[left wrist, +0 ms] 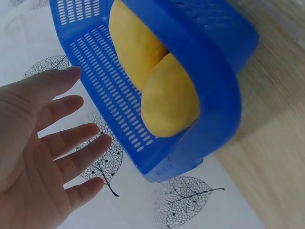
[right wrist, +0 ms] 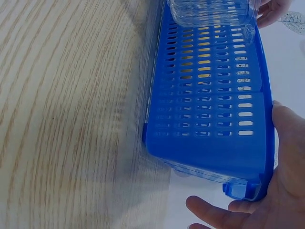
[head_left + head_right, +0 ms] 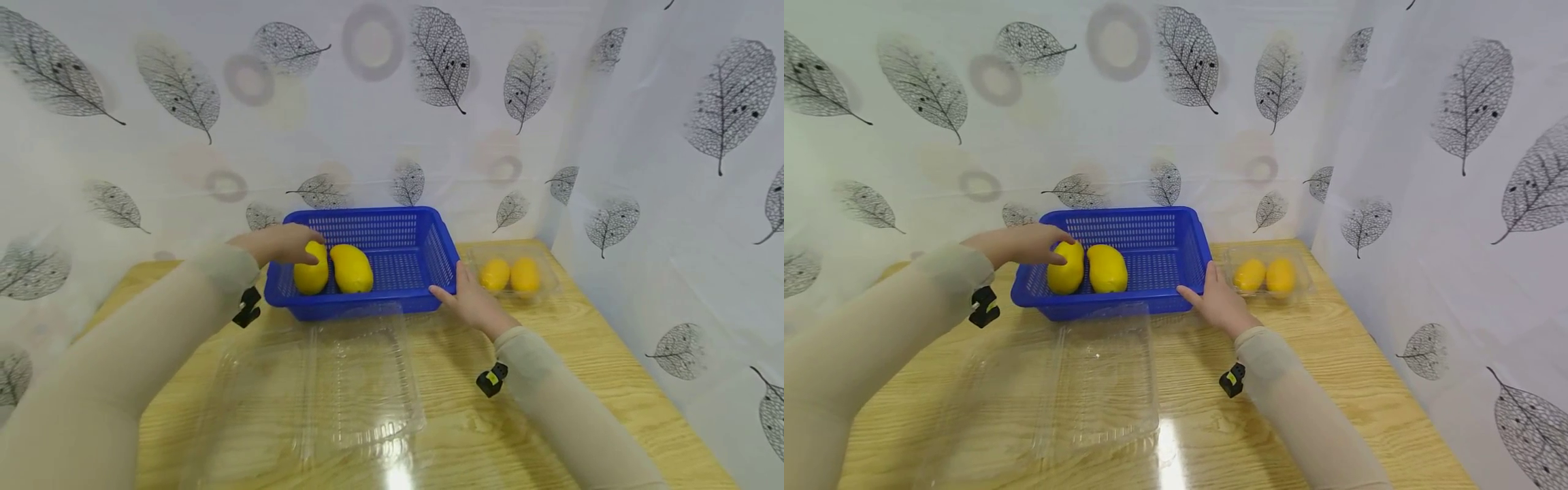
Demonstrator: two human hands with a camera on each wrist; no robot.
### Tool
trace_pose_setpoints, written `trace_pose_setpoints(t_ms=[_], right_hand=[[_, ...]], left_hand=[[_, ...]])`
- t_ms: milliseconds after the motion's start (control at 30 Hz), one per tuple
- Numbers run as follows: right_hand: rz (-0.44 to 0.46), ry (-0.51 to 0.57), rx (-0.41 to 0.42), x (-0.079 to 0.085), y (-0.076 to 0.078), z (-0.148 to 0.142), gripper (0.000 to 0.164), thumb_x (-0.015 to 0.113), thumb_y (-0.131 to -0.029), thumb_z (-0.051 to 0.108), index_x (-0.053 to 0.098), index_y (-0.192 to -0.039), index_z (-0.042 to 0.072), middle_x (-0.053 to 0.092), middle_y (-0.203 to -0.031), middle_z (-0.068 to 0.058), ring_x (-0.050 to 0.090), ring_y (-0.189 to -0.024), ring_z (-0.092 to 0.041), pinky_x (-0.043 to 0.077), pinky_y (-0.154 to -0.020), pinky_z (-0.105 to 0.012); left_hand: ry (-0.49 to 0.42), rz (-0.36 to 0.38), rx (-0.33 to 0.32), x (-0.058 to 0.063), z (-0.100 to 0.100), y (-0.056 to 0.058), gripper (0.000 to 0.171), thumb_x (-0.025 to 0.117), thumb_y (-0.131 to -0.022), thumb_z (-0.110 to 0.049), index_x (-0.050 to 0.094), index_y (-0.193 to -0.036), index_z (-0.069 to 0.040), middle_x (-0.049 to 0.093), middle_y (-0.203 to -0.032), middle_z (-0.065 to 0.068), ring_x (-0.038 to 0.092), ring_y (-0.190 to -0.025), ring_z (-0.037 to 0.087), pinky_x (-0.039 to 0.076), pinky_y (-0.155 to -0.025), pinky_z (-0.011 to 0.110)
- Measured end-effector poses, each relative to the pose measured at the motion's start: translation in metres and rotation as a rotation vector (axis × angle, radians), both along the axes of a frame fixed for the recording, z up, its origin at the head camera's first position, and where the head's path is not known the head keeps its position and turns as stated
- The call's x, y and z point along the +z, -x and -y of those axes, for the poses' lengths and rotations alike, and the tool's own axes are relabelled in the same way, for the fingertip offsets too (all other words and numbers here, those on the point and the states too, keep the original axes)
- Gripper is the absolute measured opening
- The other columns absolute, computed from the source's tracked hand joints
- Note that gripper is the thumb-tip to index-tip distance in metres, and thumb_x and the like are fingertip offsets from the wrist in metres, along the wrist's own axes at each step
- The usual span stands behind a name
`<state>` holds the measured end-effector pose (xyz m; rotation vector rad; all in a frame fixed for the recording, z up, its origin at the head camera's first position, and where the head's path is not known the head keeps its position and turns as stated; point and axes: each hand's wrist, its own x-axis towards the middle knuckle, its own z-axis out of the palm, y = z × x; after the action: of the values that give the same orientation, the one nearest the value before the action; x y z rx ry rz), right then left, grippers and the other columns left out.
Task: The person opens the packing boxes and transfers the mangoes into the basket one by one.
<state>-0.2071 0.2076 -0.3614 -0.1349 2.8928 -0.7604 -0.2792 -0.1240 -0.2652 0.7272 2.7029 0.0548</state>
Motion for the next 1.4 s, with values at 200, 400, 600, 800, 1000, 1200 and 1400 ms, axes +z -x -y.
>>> trace_pose_setpoints(t_ms=[200,400,600,800,1000,1200,1400], right_hand=[[-0.011,0.003,0.001,0.001,0.0,-0.001,0.107,0.028,-0.081,0.077,-0.011,-0.147,0.002,-0.003,-0.153,-0.023,0.017,-0.135,-0.042,0.022,-0.105,-0.055],[-0.005,0.003,0.001,0.001,0.0,-0.001,0.108,0.027,-0.08,0.078,-0.009,-0.147,0.002,-0.003,-0.153,-0.023,0.018,-0.135,-0.042,0.023,-0.105,-0.055],[-0.002,0.002,-0.006,0.001,0.0,-0.001,0.107,0.029,-0.081,0.077,-0.009,-0.147,0.001,-0.003,-0.153,-0.023,0.018,-0.135,-0.043,0.022,-0.105,-0.056],[0.007,0.006,-0.003,0.002,0.0,-0.001,0.108,0.029,-0.081,0.078,-0.009,-0.147,0.002,-0.006,-0.153,-0.022,0.019,-0.134,-0.042,0.023,-0.105,-0.056],[0.007,0.013,0.0,0.001,-0.001,0.001,0.108,0.029,-0.081,0.078,-0.009,-0.147,0.002,-0.006,-0.153,-0.022,0.02,-0.134,-0.043,0.024,-0.104,-0.056],[-0.009,0.009,0.012,-0.001,0.0,0.002,0.107,0.027,-0.081,0.078,-0.009,-0.147,0.002,-0.005,-0.153,-0.022,0.019,-0.134,-0.043,0.024,-0.104,-0.056],[-0.028,0.015,0.014,-0.003,0.001,0.001,0.107,0.027,-0.081,0.078,-0.01,-0.147,0.002,-0.003,-0.153,-0.022,0.018,-0.135,-0.042,0.024,-0.104,-0.057]], left_hand=[[-0.081,-0.034,-0.029,-0.003,0.009,-0.009,0.046,0.055,-0.093,-0.019,0.046,-0.134,0.001,0.043,-0.137,0.023,0.036,-0.127,0.041,0.029,-0.103,0.053],[-0.131,-0.138,-0.076,-0.01,0.026,-0.019,0.044,0.056,-0.093,-0.019,0.05,-0.13,0.004,0.046,-0.133,0.025,0.04,-0.123,0.042,0.031,-0.102,0.053],[-0.189,-0.188,-0.109,-0.016,0.039,-0.032,0.045,0.057,-0.092,-0.02,0.05,-0.129,0.005,0.046,-0.132,0.027,0.038,-0.125,0.043,0.027,-0.104,0.054],[-0.244,-0.2,-0.047,-0.023,0.053,-0.045,0.046,0.057,-0.092,-0.022,0.05,-0.128,0.006,0.042,-0.134,0.029,0.036,-0.125,0.045,0.027,-0.103,0.056],[-0.287,-0.259,0.122,-0.026,0.065,-0.059,0.048,0.053,-0.094,-0.024,0.047,-0.13,0.007,0.042,-0.133,0.03,0.035,-0.124,0.046,0.028,-0.101,0.057],[-0.287,-0.327,0.215,-0.028,0.069,-0.08,0.042,0.052,-0.095,-0.026,0.053,-0.124,0.004,0.049,-0.125,0.027,0.051,-0.109,0.04,0.042,-0.088,0.055],[-0.286,-0.399,0.172,-0.035,0.063,-0.098,0.025,0.057,-0.092,-0.026,0.066,-0.098,-0.003,0.065,-0.093,0.011,0.06,-0.078,0.025,0.05,-0.068,0.044]])
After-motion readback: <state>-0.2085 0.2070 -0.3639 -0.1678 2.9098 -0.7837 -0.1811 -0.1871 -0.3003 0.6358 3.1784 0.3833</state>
